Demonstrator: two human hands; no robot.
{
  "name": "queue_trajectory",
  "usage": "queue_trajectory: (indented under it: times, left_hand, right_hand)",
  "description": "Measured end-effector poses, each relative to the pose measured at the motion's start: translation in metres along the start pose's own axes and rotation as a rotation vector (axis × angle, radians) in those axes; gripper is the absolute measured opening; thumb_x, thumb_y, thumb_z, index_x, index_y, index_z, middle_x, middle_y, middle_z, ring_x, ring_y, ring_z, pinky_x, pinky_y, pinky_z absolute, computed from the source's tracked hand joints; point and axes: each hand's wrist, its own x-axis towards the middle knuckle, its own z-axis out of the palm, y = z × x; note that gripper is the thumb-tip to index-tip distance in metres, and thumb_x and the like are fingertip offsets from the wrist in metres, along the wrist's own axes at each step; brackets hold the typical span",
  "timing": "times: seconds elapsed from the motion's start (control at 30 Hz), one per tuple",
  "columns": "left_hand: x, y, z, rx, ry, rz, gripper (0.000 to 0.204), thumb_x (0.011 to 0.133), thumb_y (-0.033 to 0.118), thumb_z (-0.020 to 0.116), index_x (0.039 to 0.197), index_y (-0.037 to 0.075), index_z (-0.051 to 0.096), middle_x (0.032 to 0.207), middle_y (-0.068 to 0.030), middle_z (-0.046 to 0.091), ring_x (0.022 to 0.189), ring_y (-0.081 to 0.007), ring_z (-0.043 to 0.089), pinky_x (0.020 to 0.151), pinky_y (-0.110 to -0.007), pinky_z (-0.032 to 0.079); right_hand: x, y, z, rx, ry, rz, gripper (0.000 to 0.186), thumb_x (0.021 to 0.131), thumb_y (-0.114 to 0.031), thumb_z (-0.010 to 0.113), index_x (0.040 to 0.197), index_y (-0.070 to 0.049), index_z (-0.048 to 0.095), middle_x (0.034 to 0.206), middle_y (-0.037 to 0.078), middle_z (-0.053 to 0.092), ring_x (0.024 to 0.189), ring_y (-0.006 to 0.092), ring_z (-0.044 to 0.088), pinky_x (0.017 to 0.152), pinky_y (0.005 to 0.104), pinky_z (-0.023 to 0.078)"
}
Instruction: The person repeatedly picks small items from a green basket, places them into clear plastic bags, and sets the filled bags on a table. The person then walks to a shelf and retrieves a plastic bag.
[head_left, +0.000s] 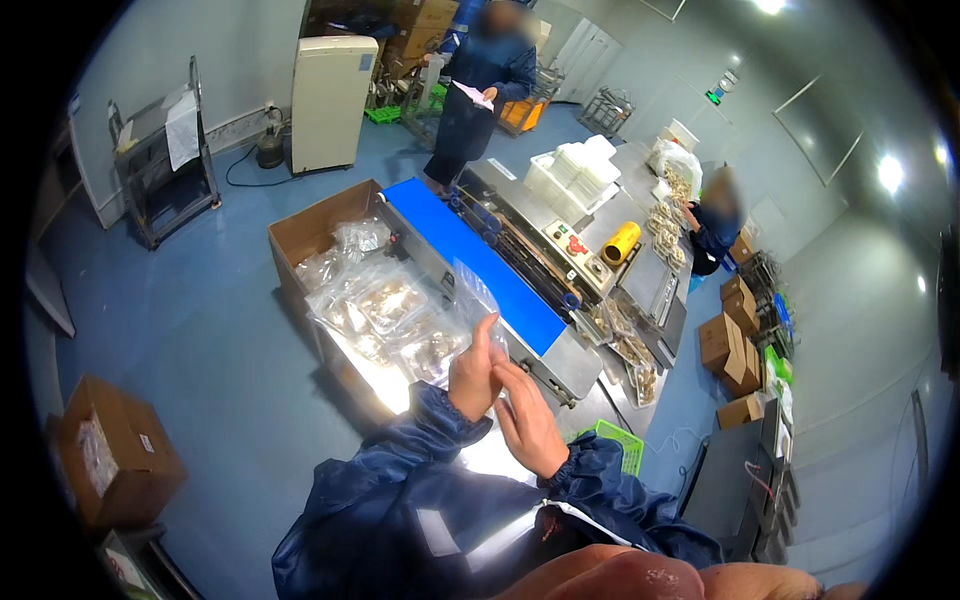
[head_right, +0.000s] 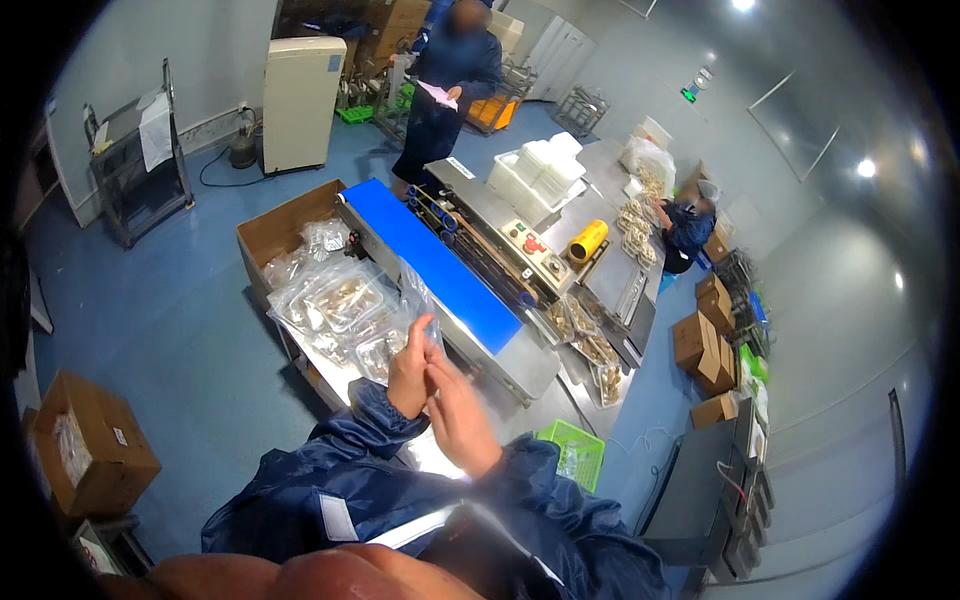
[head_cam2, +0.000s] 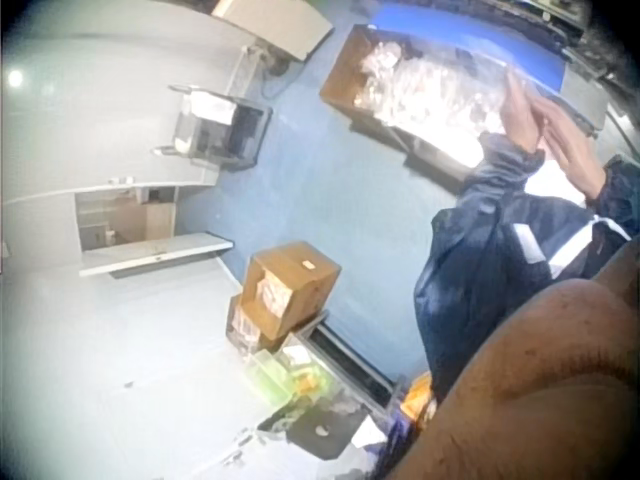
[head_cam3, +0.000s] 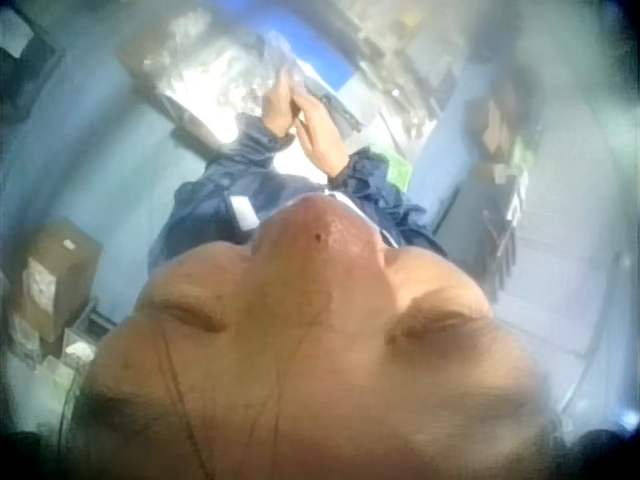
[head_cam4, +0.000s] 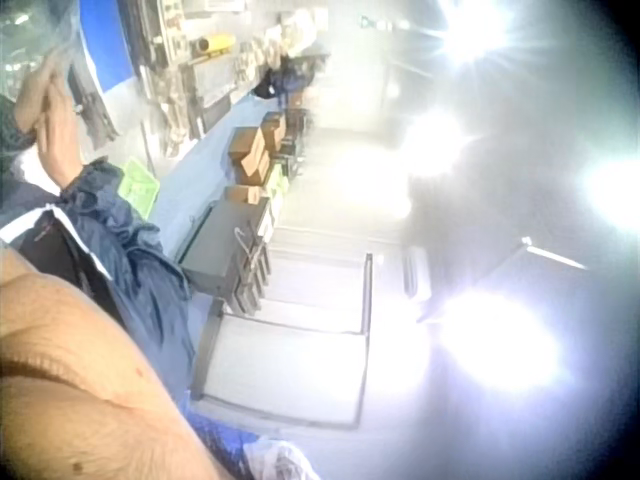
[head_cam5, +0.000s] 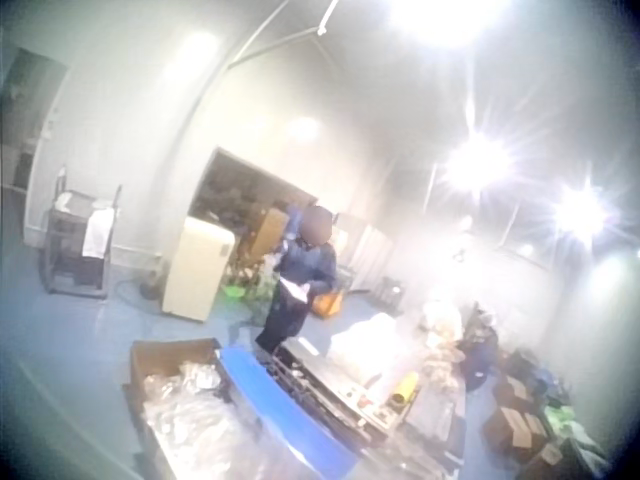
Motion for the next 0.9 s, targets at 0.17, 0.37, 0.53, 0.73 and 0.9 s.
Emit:
queue_trajectory:
  times: [0.17,0.37,0.53,0.73,0.9]
  left_hand:
    - [0.005,0.004,0.020,0.085,-0.098,-0.101,0.060,0.087,0.010,0.056,0.142,0.011,0.034,0.075,-0.0189,0.063,0.067,-0.0404,0.062,0.058,-0.049,0.048]
    - [0.001,0.021,0.017,0.147,-0.109,-0.026,0.062,0.084,0.005,0.055,0.142,0.006,0.034,0.092,-0.0271,0.065,0.074,-0.0435,0.064,0.063,-0.050,0.051]
    - [0.005,0.032,0.021,0.135,0.064,0.226,0.053,0.084,0.008,0.058,0.135,0.013,0.046,0.083,-0.0206,0.065,0.069,-0.0399,0.064,0.060,-0.047,0.050]
    - [0.016,0.017,0.005,0.167,0.113,0.136,0.066,0.077,0.007,0.066,0.137,0.008,0.040,0.096,-0.0188,0.067,0.083,-0.0385,0.066,0.069,-0.046,0.053]
    - [0.018,0.016,-0.002,0.118,0.074,0.112,0.066,0.079,0.009,0.064,0.139,0.007,0.037,0.117,-0.0258,0.058,0.097,-0.0382,0.064,0.077,-0.042,0.054]
  right_hand:
    - [-0.027,0.065,0.018,0.183,-0.005,0.325,0.060,0.092,-0.002,0.054,0.147,0.001,0.030,0.148,0.017,0.038,0.134,0.0277,0.041,0.110,0.0361,0.032]
    - [0.011,0.095,0.019,1.229,0.141,0.777,0.053,0.093,-0.004,0.045,0.146,-0.002,0.035,0.146,0.011,0.042,0.132,0.0235,0.043,0.110,0.0337,0.033]
    - [0.031,0.116,0.030,1.202,0.155,0.645,0.047,0.101,-0.018,0.043,0.146,-0.004,0.036,0.142,0.012,0.047,0.131,0.0227,0.044,0.111,0.0326,0.032]
    - [0.082,0.082,0.017,0.937,0.022,0.523,0.051,0.102,-0.025,0.047,0.146,-0.003,0.034,0.143,0.013,0.045,0.129,0.0195,0.044,0.109,0.0307,0.032]
    - [0.094,0.090,0.042,0.967,0.038,0.485,0.059,0.099,-0.021,0.046,0.151,-0.004,0.022,0.155,0.016,0.028,0.142,0.0277,0.029,0.116,0.0370,0.023]
